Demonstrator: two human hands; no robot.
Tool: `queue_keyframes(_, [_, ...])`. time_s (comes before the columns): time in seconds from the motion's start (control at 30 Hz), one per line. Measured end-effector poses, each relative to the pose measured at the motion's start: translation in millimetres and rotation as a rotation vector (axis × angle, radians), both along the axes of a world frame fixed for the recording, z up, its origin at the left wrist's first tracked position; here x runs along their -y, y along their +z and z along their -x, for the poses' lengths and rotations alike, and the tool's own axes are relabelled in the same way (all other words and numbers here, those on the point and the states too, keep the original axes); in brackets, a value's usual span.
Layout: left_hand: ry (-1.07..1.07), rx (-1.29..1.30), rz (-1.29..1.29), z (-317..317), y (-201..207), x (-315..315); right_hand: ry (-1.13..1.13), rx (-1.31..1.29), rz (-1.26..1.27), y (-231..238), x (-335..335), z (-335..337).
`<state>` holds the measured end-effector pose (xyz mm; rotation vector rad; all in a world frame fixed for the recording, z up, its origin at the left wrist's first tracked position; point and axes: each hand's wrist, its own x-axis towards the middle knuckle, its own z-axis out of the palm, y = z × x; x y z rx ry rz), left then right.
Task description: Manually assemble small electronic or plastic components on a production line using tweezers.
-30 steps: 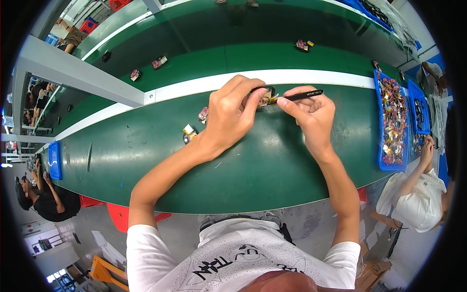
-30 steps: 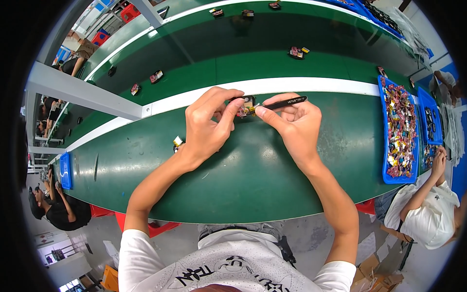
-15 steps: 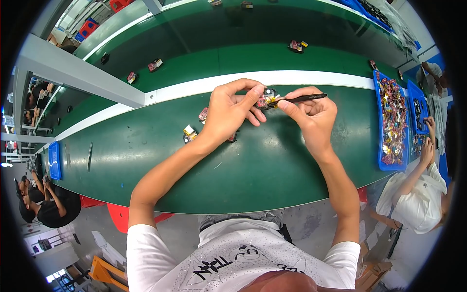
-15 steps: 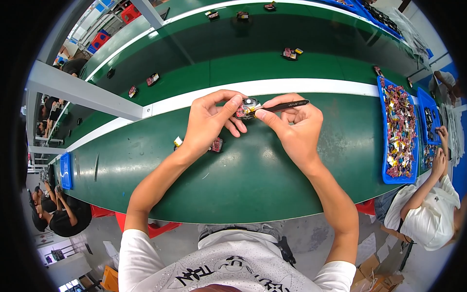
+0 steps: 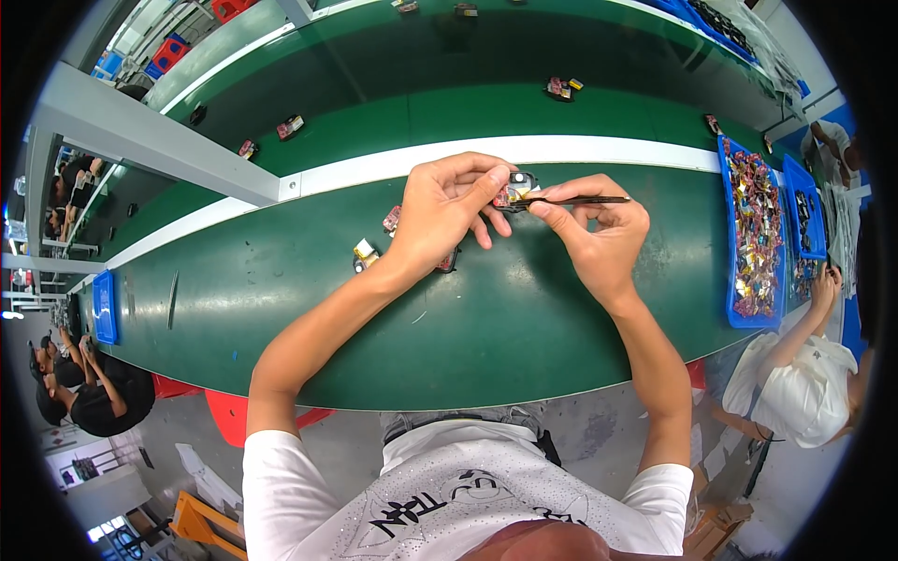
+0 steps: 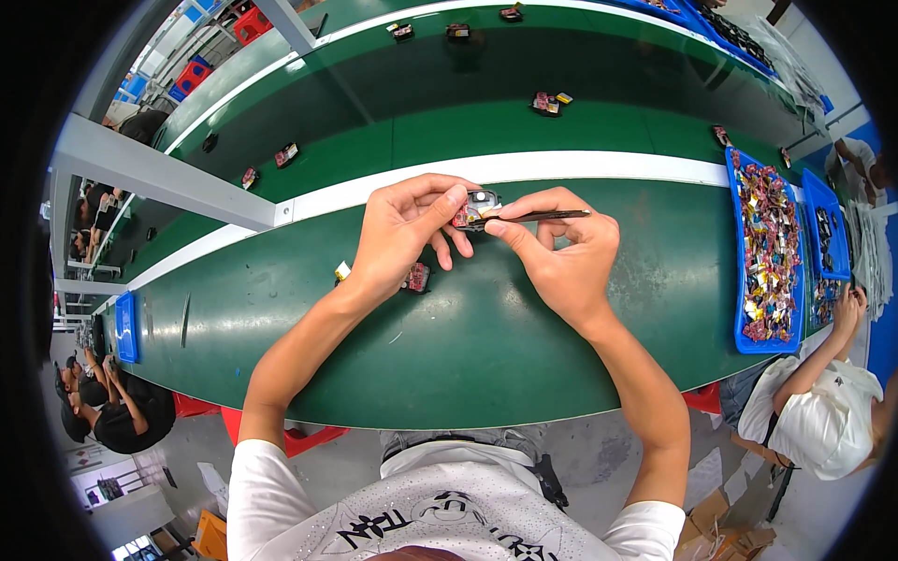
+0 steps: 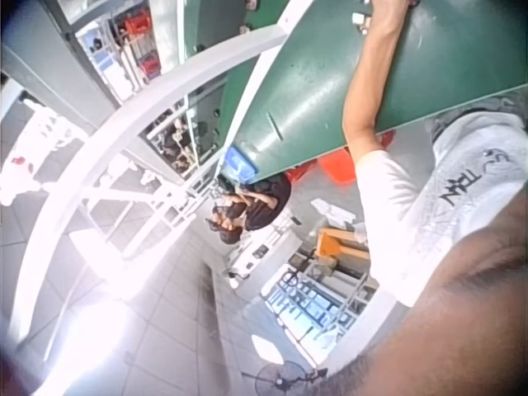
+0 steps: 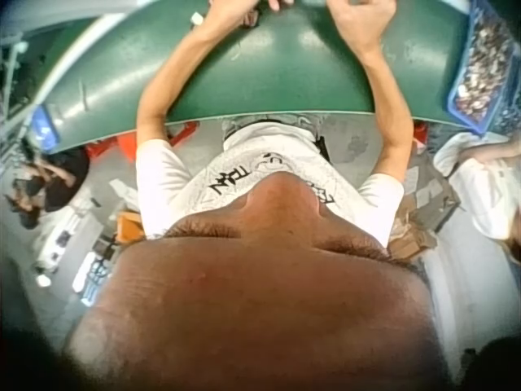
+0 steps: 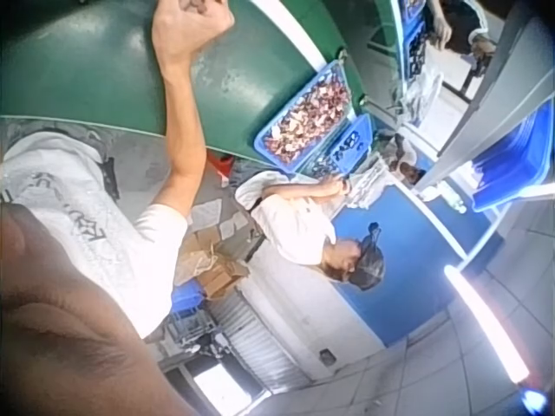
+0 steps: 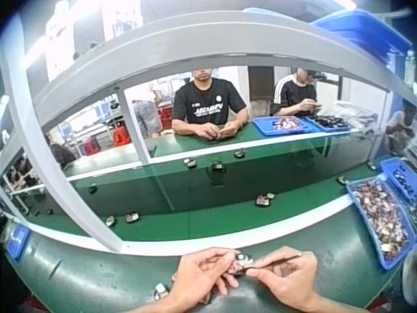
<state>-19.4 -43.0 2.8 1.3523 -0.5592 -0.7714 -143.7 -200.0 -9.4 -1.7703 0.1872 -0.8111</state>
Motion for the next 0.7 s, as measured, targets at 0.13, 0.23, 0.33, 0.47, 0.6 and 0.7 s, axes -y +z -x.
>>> queue_keyframes(0.13, [-0.007, 0.022, 0.011, -1.0, 0.5, -0.3, -0.004, 0.001, 0.001, 0.4, -0.3, -0.3])
queue_keyframes(0.23, [-0.002, 0.033, -0.01, -0.8, 2.0, -1.3, -0.001, -0.001, 0.032, 0.0, 0.7, 0.5])
queue_keyframes(0.33, [-0.008, 0.038, -0.009, -1.5, 1.3, -1.6, 0.005, -0.013, 0.044, -0.9, 1.9, 1.0])
queue_keyframes(0.47, [-0.015, 0.029, -0.019, -2.8, -0.5, -2.6, 0.036, -0.04, -0.021, -1.7, 2.3, 0.5])
queue_keyframes(0.6, [0.006, 0.035, -0.061, -1.9, -0.5, -2.7, 0.051, -0.063, 0.007, 0.9, 0.1, 0.7])
queue_keyframes(0.7, [0.036, 0.037, -0.057, -1.8, 1.1, -0.8, 0.021, -0.021, 0.054, 0.3, -0.4, 0.9])
